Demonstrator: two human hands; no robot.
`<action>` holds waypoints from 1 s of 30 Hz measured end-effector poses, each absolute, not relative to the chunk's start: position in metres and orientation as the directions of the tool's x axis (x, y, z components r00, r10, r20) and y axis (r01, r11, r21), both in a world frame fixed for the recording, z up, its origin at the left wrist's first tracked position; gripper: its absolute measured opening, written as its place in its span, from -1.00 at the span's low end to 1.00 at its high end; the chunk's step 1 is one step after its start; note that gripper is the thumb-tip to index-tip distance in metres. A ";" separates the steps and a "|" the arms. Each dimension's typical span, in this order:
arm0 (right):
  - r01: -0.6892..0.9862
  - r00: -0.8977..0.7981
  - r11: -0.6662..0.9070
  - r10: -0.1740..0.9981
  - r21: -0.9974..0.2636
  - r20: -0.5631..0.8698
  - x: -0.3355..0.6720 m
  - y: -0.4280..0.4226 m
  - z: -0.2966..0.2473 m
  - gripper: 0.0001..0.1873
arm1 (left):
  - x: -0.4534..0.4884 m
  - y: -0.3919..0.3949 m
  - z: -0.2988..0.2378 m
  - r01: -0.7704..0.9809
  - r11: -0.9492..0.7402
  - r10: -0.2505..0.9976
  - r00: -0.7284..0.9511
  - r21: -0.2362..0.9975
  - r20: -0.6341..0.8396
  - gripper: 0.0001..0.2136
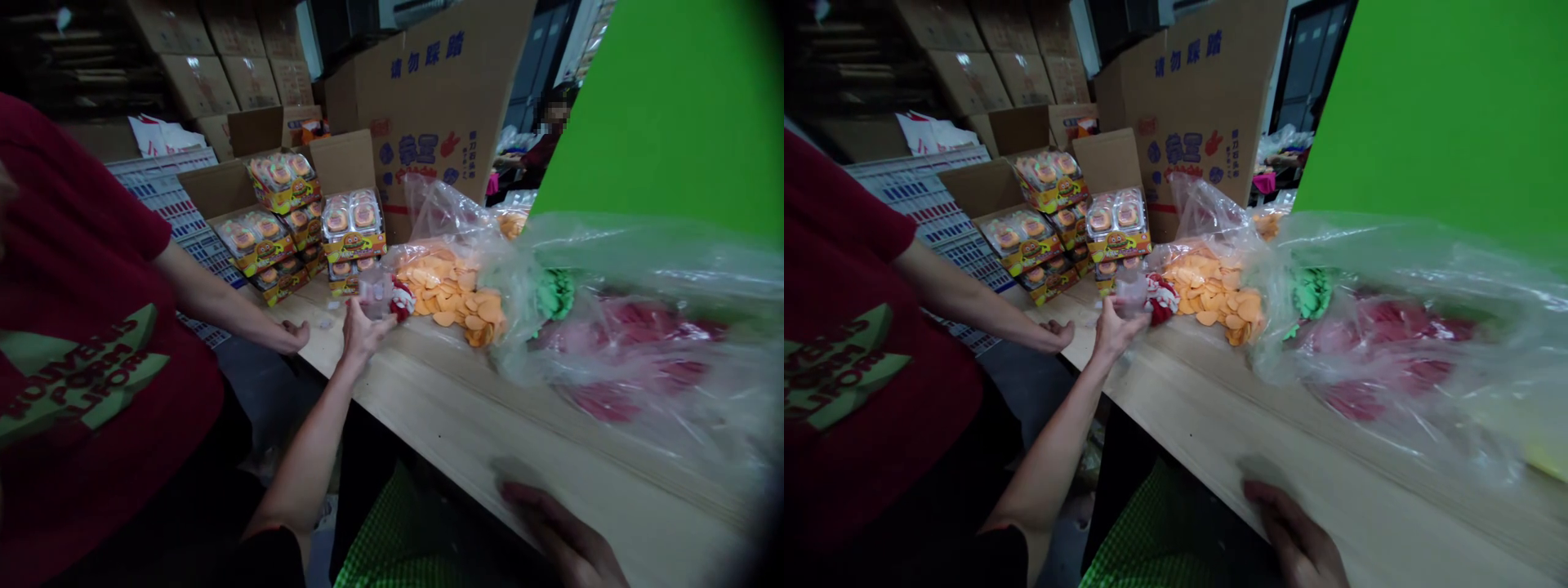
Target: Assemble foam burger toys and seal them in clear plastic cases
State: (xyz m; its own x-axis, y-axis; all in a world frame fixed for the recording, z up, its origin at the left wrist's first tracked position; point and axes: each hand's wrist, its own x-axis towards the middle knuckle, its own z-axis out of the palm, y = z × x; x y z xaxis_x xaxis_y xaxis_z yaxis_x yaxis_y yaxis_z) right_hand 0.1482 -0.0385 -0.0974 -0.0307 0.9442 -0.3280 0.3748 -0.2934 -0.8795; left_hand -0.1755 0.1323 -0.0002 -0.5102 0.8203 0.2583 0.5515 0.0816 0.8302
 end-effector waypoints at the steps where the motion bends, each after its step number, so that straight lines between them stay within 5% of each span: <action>1: 0.347 -0.006 -0.290 0.950 -0.892 -0.311 0.146 -0.036 -0.091 -0.52 | -0.164 0.126 -0.003 0.453 0.032 0.874 -0.445 0.891 0.194 -0.44; 4: 0.197 0.086 -0.230 0.972 -0.953 -0.217 0.138 -0.026 -0.070 -0.37 | -0.115 0.100 -0.020 0.193 0.092 0.989 -0.135 0.977 -0.067 -0.40; 7: 0.017 0.243 -0.217 0.948 -0.976 -0.206 0.139 -0.015 -0.060 -0.24 | -0.064 0.071 -0.040 0.174 0.219 0.969 0.075 0.960 -0.234 -0.32; 12: -0.235 0.369 -0.325 0.842 -0.916 -0.393 0.155 -0.013 -0.071 -0.17 | -0.016 0.048 -0.050 0.155 0.280 0.942 0.146 0.947 -0.302 -0.32; 15: -0.242 0.393 -0.358 0.814 -0.902 -0.428 0.160 -0.018 -0.081 -0.16 | -0.012 0.048 -0.046 0.153 0.273 0.945 0.144 0.950 -0.295 -0.32; 18: -0.111 0.416 -0.368 0.827 -0.923 -0.379 0.162 -0.021 -0.086 -0.17 | -0.015 0.050 -0.042 0.136 0.271 0.949 0.126 0.953 -0.288 -0.37; 21: 0.210 0.418 -0.351 0.876 -0.913 -0.240 0.167 -0.025 -0.087 -0.21 | -0.022 0.054 -0.041 0.175 0.265 0.954 0.096 0.948 -0.284 -0.43; 24: 0.509 0.340 -0.291 0.933 -0.810 -0.122 0.173 -0.025 -0.088 -0.30 | -0.031 0.059 -0.040 0.261 0.252 0.963 0.029 0.932 -0.269 -0.43; 30: 0.785 0.178 -0.213 0.977 -0.581 -0.118 0.161 -0.011 -0.092 -0.32 | -0.062 0.078 -0.042 0.401 0.214 0.977 -0.065 0.891 -0.205 -0.47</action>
